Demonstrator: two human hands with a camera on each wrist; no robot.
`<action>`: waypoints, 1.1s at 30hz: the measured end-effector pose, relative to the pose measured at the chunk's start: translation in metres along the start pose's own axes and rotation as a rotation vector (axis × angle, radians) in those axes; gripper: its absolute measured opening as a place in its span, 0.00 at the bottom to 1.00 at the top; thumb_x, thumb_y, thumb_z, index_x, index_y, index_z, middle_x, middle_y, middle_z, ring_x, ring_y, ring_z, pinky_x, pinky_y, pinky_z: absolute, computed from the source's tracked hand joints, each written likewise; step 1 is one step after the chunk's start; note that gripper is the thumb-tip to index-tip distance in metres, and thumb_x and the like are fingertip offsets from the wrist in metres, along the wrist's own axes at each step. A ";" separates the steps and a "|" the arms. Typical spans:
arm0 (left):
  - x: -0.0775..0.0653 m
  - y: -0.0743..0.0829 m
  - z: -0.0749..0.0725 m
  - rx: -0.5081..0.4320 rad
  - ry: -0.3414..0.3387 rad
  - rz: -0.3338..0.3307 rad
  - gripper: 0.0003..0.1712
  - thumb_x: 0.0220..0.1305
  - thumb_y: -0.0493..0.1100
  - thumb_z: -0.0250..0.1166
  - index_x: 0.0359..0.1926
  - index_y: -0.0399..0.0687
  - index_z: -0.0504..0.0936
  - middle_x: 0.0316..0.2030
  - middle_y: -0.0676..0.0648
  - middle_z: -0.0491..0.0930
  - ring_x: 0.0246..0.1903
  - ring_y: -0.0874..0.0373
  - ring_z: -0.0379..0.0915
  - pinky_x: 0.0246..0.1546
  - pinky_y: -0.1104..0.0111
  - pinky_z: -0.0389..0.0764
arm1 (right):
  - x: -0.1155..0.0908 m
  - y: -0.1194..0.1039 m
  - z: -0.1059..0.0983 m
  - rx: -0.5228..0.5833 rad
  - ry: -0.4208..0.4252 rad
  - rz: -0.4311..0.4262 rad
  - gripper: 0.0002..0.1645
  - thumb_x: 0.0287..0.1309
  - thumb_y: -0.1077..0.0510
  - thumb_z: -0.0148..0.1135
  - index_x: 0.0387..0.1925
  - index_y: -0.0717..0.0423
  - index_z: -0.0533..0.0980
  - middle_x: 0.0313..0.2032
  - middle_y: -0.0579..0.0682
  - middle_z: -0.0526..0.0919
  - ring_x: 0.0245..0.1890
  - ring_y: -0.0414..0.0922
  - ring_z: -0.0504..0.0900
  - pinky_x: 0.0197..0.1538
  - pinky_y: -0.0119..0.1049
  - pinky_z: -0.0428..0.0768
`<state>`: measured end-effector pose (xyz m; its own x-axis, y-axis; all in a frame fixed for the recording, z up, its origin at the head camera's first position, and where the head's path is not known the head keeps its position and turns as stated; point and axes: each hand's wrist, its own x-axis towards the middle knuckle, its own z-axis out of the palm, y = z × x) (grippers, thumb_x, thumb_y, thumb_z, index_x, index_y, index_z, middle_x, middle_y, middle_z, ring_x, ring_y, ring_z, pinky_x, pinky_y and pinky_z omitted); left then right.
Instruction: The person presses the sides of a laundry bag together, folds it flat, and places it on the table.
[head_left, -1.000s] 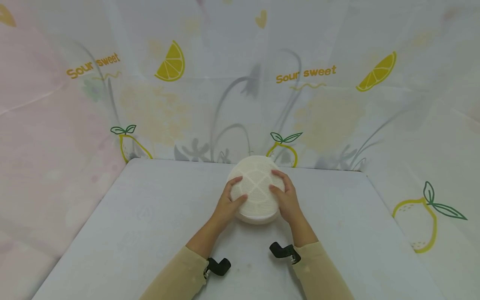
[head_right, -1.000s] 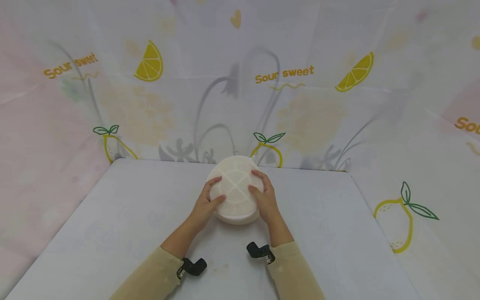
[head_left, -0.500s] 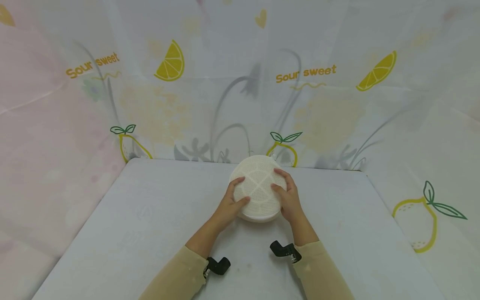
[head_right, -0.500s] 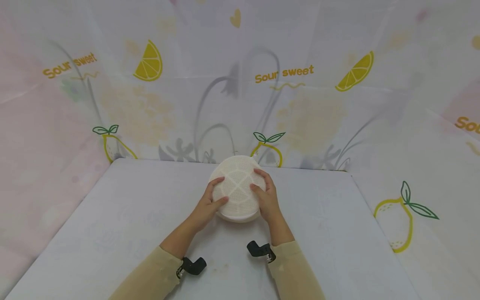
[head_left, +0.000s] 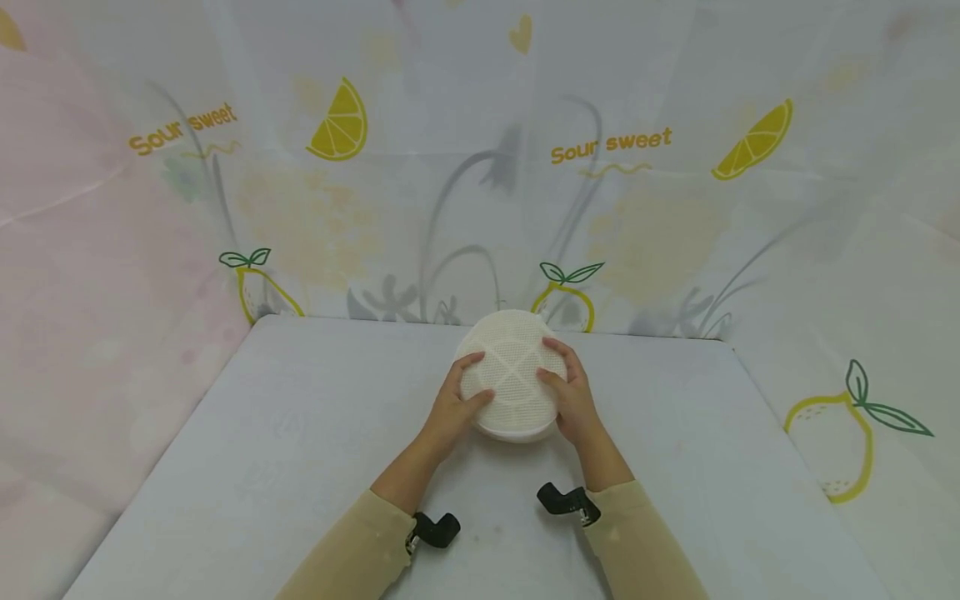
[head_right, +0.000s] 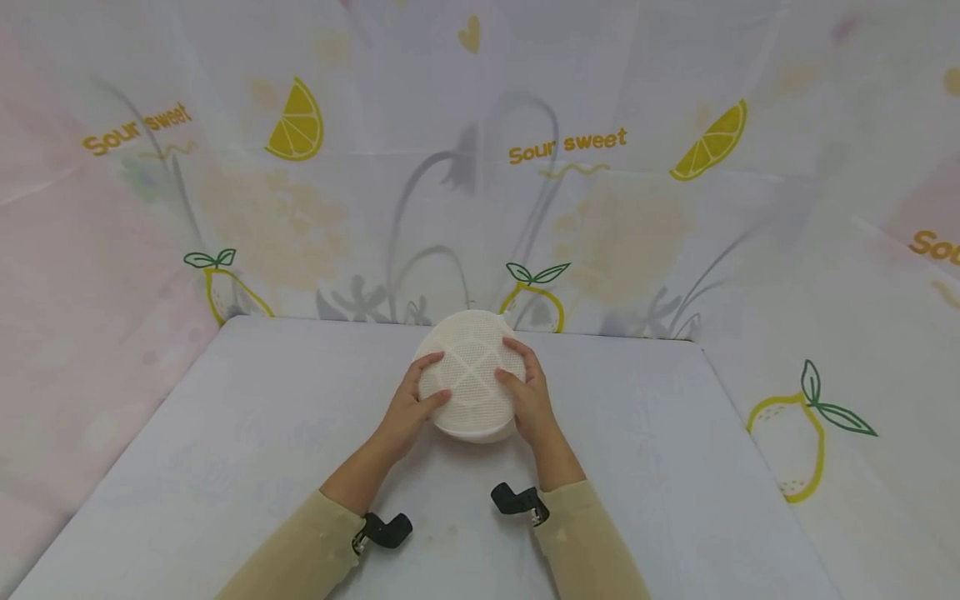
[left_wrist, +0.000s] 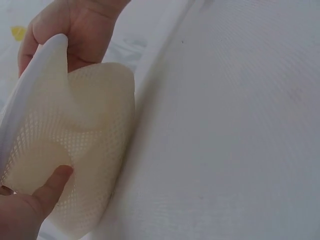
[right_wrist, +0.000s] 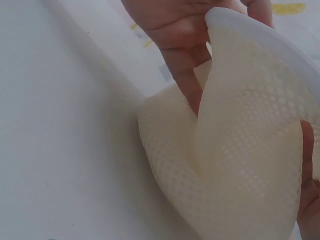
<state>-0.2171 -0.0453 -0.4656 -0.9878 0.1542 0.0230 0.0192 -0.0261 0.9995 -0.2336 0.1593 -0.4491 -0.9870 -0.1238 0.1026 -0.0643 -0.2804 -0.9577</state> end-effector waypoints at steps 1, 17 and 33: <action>0.000 0.000 0.000 -0.002 0.004 0.001 0.36 0.67 0.37 0.65 0.72 0.61 0.63 0.77 0.45 0.50 0.74 0.43 0.47 0.72 0.45 0.51 | 0.000 0.001 0.000 -0.003 -0.002 0.003 0.34 0.69 0.69 0.52 0.73 0.54 0.58 0.72 0.50 0.58 0.57 0.44 0.74 0.47 0.31 0.81; -0.003 0.001 -0.003 0.021 0.060 0.072 0.35 0.65 0.43 0.69 0.70 0.58 0.67 0.75 0.45 0.55 0.73 0.43 0.52 0.72 0.45 0.53 | 0.004 0.009 -0.002 -0.100 -0.035 0.056 0.35 0.69 0.66 0.55 0.73 0.54 0.57 0.77 0.51 0.49 0.70 0.51 0.58 0.58 0.30 0.73; -0.001 0.005 -0.007 0.006 0.080 0.062 0.34 0.66 0.35 0.66 0.70 0.51 0.66 0.74 0.42 0.57 0.68 0.42 0.61 0.68 0.48 0.63 | -0.001 -0.004 -0.011 -0.417 -0.261 0.177 0.41 0.74 0.52 0.52 0.78 0.38 0.44 0.78 0.54 0.36 0.57 0.57 0.70 0.52 0.47 0.77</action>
<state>-0.2169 -0.0529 -0.4607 -0.9938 0.0735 0.0831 0.0813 -0.0277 0.9963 -0.2338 0.1709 -0.4484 -0.9219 -0.3832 -0.0576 -0.0058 0.1623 -0.9867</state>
